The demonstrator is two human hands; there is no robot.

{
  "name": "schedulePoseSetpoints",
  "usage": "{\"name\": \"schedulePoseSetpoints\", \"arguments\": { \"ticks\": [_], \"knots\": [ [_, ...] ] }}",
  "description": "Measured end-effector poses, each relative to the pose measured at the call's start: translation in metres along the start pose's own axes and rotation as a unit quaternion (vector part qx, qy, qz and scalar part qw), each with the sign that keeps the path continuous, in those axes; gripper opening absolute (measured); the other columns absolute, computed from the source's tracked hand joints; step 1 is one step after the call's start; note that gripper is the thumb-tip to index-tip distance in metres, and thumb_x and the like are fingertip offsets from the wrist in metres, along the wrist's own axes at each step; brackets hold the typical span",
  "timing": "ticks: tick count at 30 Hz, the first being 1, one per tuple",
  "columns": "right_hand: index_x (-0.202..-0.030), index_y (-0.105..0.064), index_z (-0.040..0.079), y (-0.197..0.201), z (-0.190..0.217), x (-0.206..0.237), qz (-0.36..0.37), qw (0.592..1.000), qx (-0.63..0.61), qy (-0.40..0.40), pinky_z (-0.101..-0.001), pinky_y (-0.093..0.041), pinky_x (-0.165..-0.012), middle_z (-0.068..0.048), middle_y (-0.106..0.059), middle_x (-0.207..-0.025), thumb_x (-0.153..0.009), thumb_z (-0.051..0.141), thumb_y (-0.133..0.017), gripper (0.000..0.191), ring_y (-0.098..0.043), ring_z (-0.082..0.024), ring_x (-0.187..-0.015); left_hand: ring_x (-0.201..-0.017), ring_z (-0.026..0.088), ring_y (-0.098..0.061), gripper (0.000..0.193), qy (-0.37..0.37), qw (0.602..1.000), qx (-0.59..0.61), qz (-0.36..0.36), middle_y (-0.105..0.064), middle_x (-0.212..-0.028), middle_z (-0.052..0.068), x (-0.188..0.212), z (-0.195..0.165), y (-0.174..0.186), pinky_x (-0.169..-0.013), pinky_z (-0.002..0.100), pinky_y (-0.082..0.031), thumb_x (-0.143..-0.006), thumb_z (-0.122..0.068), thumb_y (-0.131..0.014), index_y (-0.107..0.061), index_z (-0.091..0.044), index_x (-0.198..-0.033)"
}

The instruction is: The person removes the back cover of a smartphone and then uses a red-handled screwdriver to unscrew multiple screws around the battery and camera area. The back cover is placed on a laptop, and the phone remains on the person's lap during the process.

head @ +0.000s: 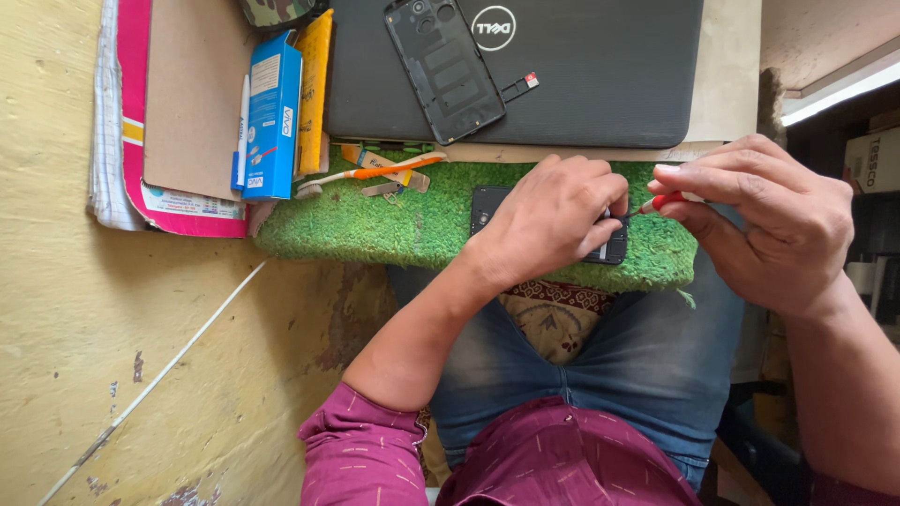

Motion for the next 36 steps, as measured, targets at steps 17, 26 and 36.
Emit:
{"name": "schedulePoseSetpoints", "arguments": {
  "ticks": [17, 26, 36],
  "knots": [
    [-0.117, -0.07, -0.005, 0.025, -0.008, 0.017, -0.034, 0.999, 0.038, 0.002, -0.03, -0.056, -0.079, -0.016, -0.074, -0.1, -0.093, -0.001, -0.08, 0.026, -0.071, -0.023, -0.092, -0.079, 0.029, -0.064, 0.015, -0.003, 0.995, -0.103, -0.007, -0.063, -0.078, 0.01, -0.011, -0.01, -0.023, -0.077, 0.043, -0.049, -0.074, -0.014, -0.073, -0.062, -0.006, -0.079],
    [-0.121, -0.07, -0.003, 0.027, -0.015, 0.025, -0.05, 0.998, 0.032, -0.029, -0.0293, -0.053, -0.084, -0.014, -0.075, -0.103, -0.095, 0.0, -0.082, 0.029, -0.07, -0.021, -0.091, -0.082, 0.03, -0.064, 0.019, -0.009, 0.994, -0.106, 0.0, -0.063, -0.083, 0.011, -0.011, -0.007, -0.029, -0.078, 0.043, -0.049, -0.073, -0.015, -0.073, -0.061, -0.005, -0.084],
    [-0.122, -0.069, -0.004, 0.028, -0.022, 0.029, -0.048, 0.998, 0.019, -0.038, -0.0286, -0.053, -0.085, -0.014, -0.075, -0.105, -0.094, -0.001, -0.082, 0.03, -0.07, -0.02, -0.091, -0.09, 0.03, -0.063, 0.021, -0.008, 0.996, -0.088, 0.02, -0.062, -0.091, 0.011, -0.008, -0.004, -0.033, -0.085, 0.044, -0.049, -0.078, -0.014, -0.071, -0.059, -0.005, -0.092]
  ]
}}
Point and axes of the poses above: each hand's wrist, its own x-axis away from the middle knuckle, its own y-axis out of the back of the hand, z = x × y, the point moved 8 cm from there along -x, towards the middle knuckle
